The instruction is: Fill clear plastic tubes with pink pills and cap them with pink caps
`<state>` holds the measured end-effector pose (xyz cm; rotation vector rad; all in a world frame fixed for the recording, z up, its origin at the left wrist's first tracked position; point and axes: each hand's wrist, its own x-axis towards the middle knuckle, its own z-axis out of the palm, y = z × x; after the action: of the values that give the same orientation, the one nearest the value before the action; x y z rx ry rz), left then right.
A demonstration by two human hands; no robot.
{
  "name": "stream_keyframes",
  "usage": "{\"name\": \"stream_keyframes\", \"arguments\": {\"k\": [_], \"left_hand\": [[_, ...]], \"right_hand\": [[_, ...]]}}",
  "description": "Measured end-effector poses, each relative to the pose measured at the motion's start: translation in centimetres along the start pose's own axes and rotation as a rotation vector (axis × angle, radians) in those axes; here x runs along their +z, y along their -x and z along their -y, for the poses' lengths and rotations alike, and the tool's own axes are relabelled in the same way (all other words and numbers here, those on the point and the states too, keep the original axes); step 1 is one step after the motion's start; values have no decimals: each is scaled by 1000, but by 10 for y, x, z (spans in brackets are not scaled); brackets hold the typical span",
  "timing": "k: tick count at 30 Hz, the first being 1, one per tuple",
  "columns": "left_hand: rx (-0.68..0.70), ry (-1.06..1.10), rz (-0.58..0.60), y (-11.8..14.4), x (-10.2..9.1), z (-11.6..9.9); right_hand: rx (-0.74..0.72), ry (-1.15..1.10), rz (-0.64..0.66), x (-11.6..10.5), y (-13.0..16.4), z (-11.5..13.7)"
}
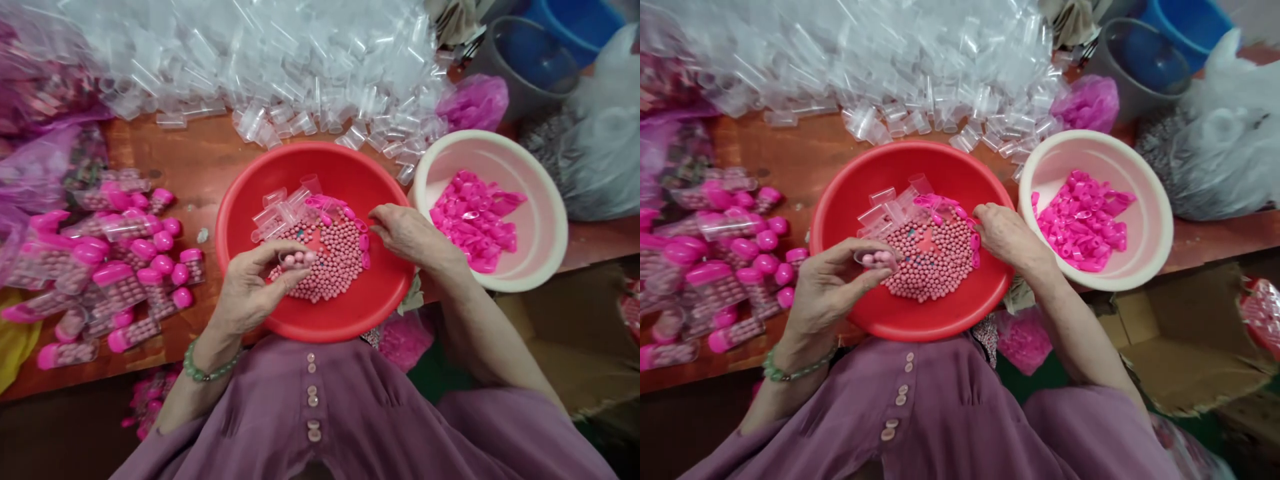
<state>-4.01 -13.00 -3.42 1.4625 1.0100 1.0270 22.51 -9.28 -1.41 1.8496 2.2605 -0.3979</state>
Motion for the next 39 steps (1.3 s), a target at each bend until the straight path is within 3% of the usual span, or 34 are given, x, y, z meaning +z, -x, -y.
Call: {"name": "stream_keyframes", "arguments": {"k": [2,6,11,16,22,25,28,30,34,37,39], "left_hand": [[-58,27,-19,-1,0,1],[-180,188,56,-4,-2,3],[-279,421,148,-9,-7,6],[-283,585,228,-12,-13,13],[-241,693,275,-12,-21,11],[-225,620,259,-12,-23,9],[-221,574,224,-12,-23,10],[-224,564,210,-11,-22,10],[-243,523,247,-9,-20,7],[-262,554,240,-8,-19,7],[-290,601,243,-8,-18,9]], "right_hand": [[-18,118,87,6,-4,1],[-27,236,238,23,-16,9],[-15,269,329,35,-34,18],[-44,296,373,35,-35,28],[-49,293,287,32,-28,25],[-68,20,112,20,-21,21],[-120,-622,-124,6,-9,28],[-105,-1043,-210,0,-2,40],[-63,-1480,-172,-2,2,68],[-58,-1602,-123,-1,-1,80],[-45,-1628,-165,0,-2,85]]}}
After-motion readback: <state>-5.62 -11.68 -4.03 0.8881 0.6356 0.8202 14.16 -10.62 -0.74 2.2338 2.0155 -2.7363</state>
